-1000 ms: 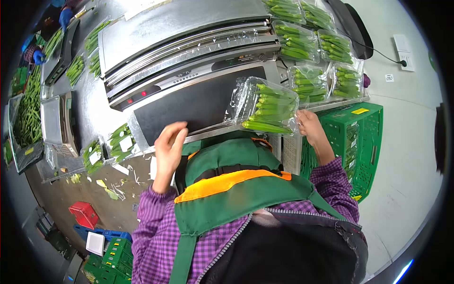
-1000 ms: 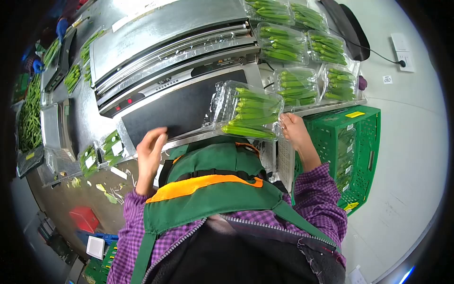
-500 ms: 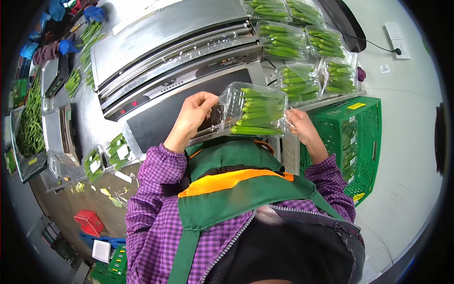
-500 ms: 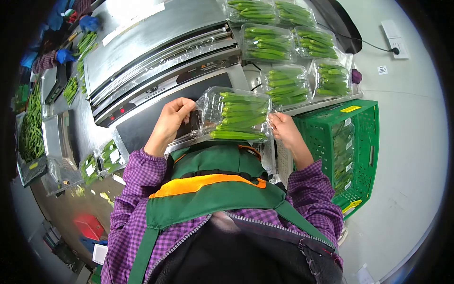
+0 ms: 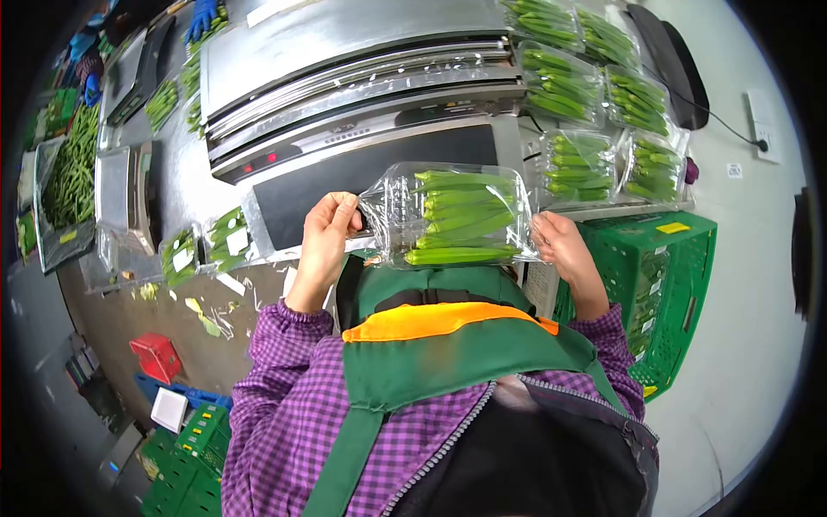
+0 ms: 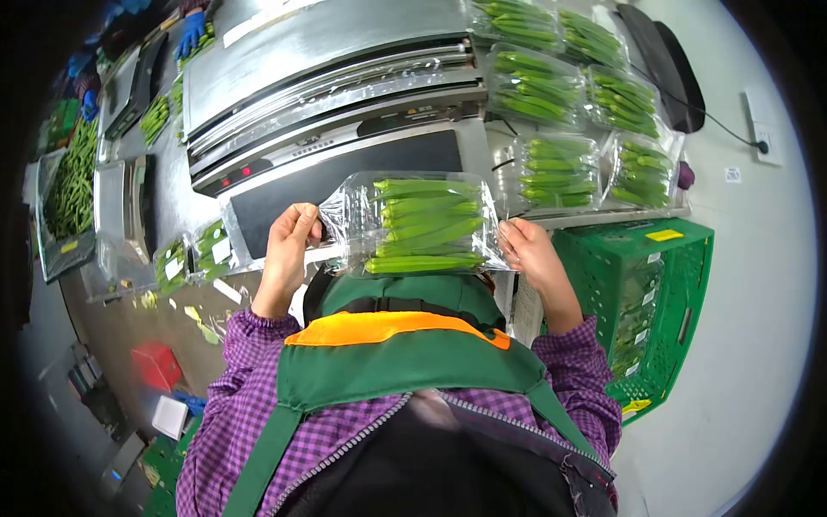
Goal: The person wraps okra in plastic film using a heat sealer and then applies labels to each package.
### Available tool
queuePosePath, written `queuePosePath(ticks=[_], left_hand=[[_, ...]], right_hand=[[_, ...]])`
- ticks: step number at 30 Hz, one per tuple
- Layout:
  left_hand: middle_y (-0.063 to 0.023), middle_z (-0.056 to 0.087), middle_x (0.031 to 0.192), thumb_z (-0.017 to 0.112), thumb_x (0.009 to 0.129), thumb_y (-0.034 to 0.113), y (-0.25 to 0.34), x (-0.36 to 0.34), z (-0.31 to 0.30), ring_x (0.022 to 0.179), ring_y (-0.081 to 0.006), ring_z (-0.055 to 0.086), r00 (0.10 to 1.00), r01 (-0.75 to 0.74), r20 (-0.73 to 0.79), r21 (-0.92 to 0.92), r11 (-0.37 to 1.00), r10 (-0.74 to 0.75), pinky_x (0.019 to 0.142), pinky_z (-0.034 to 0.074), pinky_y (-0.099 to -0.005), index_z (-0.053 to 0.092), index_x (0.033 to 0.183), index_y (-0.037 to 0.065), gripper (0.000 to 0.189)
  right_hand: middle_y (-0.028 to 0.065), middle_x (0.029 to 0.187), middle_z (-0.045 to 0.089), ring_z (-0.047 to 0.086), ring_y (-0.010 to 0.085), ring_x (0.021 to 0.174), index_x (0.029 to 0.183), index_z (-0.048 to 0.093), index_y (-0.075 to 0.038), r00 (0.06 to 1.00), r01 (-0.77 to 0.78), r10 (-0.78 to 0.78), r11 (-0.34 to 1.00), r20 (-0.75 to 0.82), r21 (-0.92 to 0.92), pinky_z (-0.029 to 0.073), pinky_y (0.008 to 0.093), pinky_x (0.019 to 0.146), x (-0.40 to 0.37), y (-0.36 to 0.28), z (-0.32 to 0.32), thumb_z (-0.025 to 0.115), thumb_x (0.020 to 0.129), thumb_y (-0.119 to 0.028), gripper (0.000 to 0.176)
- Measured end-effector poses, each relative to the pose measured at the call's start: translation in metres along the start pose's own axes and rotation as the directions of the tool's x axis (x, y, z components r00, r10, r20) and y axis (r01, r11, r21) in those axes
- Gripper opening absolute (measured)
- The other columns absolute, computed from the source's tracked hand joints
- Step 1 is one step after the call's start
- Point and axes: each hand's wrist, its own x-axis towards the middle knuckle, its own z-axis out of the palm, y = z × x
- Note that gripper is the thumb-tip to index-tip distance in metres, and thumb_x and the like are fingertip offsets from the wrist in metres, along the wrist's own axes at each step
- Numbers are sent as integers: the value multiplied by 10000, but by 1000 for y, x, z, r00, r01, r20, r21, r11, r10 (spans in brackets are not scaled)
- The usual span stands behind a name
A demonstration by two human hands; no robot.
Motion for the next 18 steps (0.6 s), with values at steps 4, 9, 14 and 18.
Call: queuePosePath(ticks=[4,9,14,18], left_hand=[[43,514,670,523,937,180,-14,-4,-7,541,-21,390,990,-95,-93,110,989,105,489,311,-178,567,877,55,146],[40,534,631,515,941,253,-15,-3,-24,467,-20,367,959,-101,-252,131,986,132,417,285,-180,600,870,43,237],[-78,663,732,529,906,407,1,-5,-12,610,-91,515,983,182,-30,245,952,-180,577,406,-234,662,889,-42,469],[-38,632,729,600,891,220,-10,14,5,672,-71,549,1000,5,-29,73,997,-3,634,435,-207,646,848,-24,251]], right_hand=[[-45,596,406,265,9,434,796,478,-71,999,-43,44,998,8,-53,204,184,373,4,-12,12,442,955,-178,195],[-44,601,420,273,10,433,800,480,-71,996,-76,81,989,34,-125,211,185,372,8,-19,18,432,952,-163,184],[-43,601,428,285,15,430,794,475,-75,995,-70,82,983,62,-173,227,189,374,13,-18,21,422,950,-151,181],[-37,610,445,278,13,429,811,476,-77,995,-80,91,977,51,-197,221,182,377,14,-15,20,423,949,-158,168]])
